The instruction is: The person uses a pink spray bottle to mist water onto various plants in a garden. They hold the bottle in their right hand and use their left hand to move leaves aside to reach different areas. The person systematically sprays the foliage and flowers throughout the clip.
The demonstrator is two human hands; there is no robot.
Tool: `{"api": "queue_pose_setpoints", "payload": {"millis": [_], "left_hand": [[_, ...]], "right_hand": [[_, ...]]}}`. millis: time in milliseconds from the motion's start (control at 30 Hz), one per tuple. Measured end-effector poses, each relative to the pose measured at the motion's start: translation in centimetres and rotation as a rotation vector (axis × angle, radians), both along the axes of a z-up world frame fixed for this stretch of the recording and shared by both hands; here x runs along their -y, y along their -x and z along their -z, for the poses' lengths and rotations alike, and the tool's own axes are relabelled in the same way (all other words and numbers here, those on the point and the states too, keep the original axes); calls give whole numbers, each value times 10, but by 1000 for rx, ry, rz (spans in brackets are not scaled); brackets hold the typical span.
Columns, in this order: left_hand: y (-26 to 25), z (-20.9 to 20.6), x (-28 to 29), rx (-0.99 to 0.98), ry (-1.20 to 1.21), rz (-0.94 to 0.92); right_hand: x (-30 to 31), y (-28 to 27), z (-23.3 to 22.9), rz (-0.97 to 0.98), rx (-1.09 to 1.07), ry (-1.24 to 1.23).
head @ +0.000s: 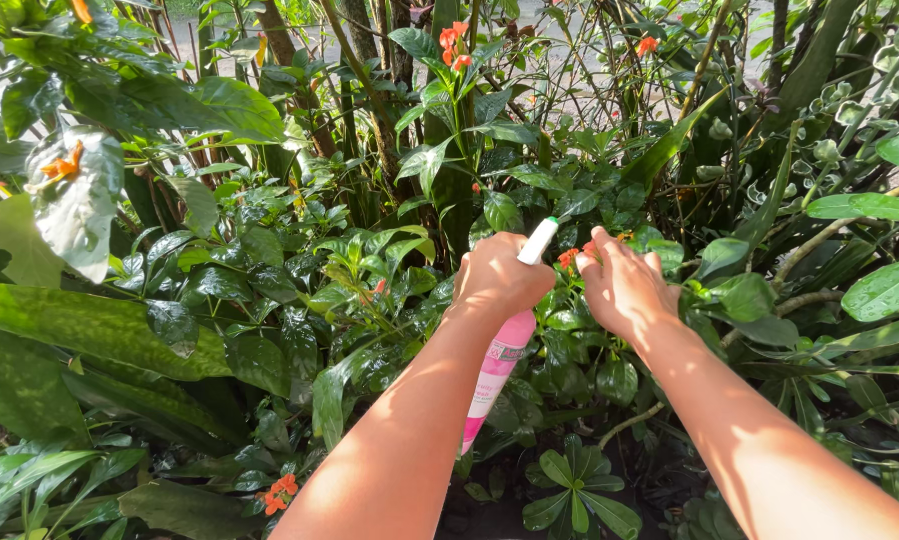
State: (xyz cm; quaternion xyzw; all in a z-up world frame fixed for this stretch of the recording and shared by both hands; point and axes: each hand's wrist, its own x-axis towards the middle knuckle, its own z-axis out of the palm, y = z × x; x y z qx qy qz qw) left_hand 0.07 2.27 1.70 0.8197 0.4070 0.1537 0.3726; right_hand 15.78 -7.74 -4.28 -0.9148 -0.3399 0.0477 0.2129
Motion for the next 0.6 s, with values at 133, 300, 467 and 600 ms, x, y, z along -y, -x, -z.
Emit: {"api": "queue_pose_setpoints", "payload": {"millis": [133, 300, 467, 600], "left_hand": [[0, 6, -7, 84, -44, -34], [3, 18, -13, 207, -115, -85], [8, 20, -17, 232, -204, -158], [15, 14, -17, 212, -135, -185]], "right_hand": [[-4, 11, -16, 11, 68, 101], [-10, 26, -25, 26, 229, 153], [-12, 43, -22, -110, 320, -35], [-1, 61, -16, -323, 380, -384]]}}
